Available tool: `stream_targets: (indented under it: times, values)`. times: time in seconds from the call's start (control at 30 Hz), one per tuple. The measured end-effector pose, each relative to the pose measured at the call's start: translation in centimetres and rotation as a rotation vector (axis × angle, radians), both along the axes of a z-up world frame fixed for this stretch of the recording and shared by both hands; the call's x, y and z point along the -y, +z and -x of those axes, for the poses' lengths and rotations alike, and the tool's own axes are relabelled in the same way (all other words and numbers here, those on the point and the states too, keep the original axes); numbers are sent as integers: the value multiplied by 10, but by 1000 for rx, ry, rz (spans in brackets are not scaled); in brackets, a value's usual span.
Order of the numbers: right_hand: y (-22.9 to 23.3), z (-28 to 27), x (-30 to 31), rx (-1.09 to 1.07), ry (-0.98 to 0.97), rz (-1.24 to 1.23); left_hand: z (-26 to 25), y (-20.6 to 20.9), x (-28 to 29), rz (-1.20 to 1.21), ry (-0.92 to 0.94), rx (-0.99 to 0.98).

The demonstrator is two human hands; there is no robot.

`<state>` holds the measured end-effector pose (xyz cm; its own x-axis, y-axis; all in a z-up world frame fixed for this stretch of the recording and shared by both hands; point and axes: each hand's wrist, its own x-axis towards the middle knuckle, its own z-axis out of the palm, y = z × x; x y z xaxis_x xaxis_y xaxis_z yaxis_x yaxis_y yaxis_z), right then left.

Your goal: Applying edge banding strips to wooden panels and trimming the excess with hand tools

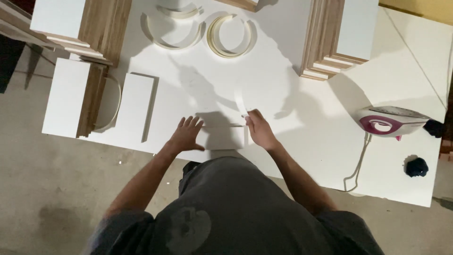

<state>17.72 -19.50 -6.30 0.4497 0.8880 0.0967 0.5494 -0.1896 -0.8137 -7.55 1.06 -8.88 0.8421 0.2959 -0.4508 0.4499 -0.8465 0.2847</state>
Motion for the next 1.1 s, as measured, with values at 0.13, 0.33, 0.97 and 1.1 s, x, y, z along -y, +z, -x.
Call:
stream_targets:
  times: [0.13,0.33,0.97,1.1]
  values:
    - [-57,-7,27,364,136,222,26,-42,16,-246,-158,96]
    - [-138,-65,22,688,-130,163,0,-76,-40,-219,-92,343]
    - [-123,-80,-62,753,-268,-22,-433,60,-438,-128,-236,365]
    - [-143,-87,-53,733,-210,-25,-454,52,-447,-63,-272,157]
